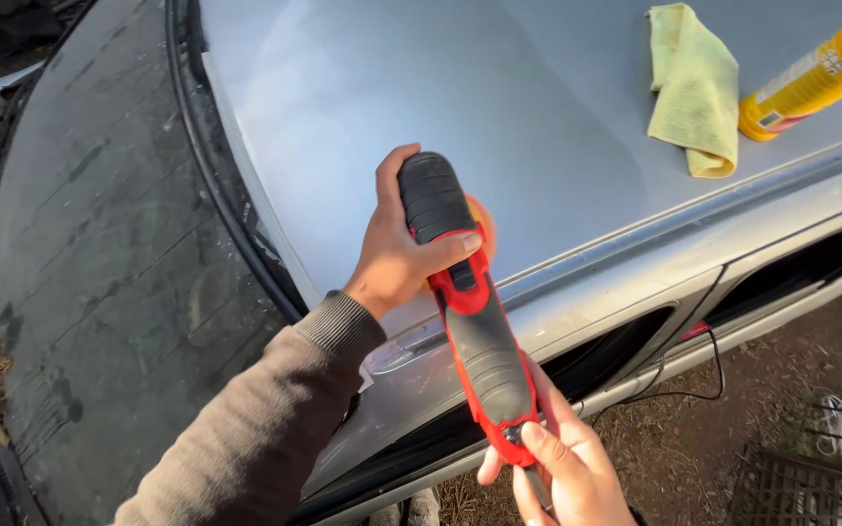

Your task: The person applies a yellow liquid from a bottle onto the hood of a silver car. They then use a red and black electric polisher with a yellow pad to buff the hood surface in circular motions. A yellow microfiber cloth is also visible on the hood.

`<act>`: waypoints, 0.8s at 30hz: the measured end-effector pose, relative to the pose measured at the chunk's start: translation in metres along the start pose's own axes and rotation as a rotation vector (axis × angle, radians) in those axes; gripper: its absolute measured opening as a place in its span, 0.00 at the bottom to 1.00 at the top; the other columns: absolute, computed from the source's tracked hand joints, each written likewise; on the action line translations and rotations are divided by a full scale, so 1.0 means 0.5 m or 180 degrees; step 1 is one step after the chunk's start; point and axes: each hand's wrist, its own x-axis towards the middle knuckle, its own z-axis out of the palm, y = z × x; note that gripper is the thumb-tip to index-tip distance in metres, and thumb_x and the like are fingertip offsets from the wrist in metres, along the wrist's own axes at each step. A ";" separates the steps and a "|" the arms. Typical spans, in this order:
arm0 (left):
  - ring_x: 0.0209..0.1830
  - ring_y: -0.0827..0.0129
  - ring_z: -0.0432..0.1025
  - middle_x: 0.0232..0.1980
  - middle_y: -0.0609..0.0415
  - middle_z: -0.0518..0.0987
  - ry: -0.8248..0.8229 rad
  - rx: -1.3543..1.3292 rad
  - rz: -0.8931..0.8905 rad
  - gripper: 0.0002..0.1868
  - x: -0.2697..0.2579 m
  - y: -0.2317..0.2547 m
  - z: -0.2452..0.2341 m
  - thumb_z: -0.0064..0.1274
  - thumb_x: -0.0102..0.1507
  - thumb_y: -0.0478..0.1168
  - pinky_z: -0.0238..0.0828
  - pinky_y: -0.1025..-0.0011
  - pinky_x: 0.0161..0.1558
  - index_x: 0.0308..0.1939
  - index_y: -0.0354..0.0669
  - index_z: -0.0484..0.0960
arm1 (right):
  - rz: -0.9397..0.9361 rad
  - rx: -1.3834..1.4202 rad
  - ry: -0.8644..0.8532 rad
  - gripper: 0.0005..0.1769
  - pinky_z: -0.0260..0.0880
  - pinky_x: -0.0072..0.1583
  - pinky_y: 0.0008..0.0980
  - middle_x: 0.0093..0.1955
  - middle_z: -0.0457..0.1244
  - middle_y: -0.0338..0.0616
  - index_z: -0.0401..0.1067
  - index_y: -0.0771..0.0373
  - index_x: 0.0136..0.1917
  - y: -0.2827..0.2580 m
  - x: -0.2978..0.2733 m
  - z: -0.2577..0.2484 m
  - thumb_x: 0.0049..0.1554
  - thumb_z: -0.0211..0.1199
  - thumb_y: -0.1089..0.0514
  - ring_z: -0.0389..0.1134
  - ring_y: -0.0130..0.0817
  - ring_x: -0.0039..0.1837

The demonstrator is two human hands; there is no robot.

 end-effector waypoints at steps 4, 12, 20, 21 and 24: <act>0.48 0.63 0.75 0.50 0.47 0.75 0.0223 -0.0559 -0.0176 0.57 -0.072 0.008 -0.059 0.67 0.51 0.39 0.77 0.63 0.54 0.76 0.48 0.45 | 0.0020 0.0157 -0.0404 0.44 0.59 0.26 0.22 0.40 0.70 0.63 0.44 0.57 0.83 0.077 0.021 -0.003 0.58 0.57 0.53 0.59 0.25 0.22; 0.52 0.64 0.74 0.56 0.46 0.72 0.0848 0.0091 -0.0016 0.51 -0.122 -0.002 -0.190 0.62 0.56 0.38 0.76 0.64 0.55 0.78 0.47 0.47 | 0.0399 -0.0034 -0.0951 0.46 0.59 0.27 0.22 0.40 0.69 0.57 0.39 0.54 0.86 0.051 0.057 0.106 0.62 0.56 0.52 0.58 0.23 0.22; 0.53 0.65 0.73 0.57 0.49 0.70 0.0527 -0.0134 0.0040 0.51 -0.004 -0.012 -0.175 0.64 0.56 0.39 0.76 0.64 0.56 0.76 0.49 0.47 | 0.0148 -0.0192 -0.0846 0.42 0.60 0.25 0.23 0.41 0.69 0.56 0.36 0.53 0.86 -0.012 0.092 0.117 0.65 0.49 0.51 0.60 0.26 0.21; 0.51 0.65 0.73 0.56 0.50 0.70 0.0426 -0.0260 0.0123 0.52 0.012 -0.013 -0.165 0.65 0.55 0.40 0.77 0.64 0.55 0.76 0.49 0.47 | 0.0048 -0.0183 -0.0815 0.41 0.60 0.25 0.23 0.41 0.69 0.56 0.37 0.54 0.86 -0.019 0.095 0.110 0.65 0.48 0.51 0.60 0.26 0.21; 0.48 0.66 0.75 0.51 0.49 0.74 0.0227 -0.0139 0.0068 0.53 0.068 -0.007 -0.110 0.66 0.54 0.42 0.77 0.65 0.54 0.75 0.49 0.48 | -0.0191 -0.0106 -0.0751 0.38 0.59 0.24 0.22 0.41 0.69 0.57 0.41 0.56 0.85 -0.053 0.096 0.094 0.65 0.46 0.51 0.59 0.26 0.20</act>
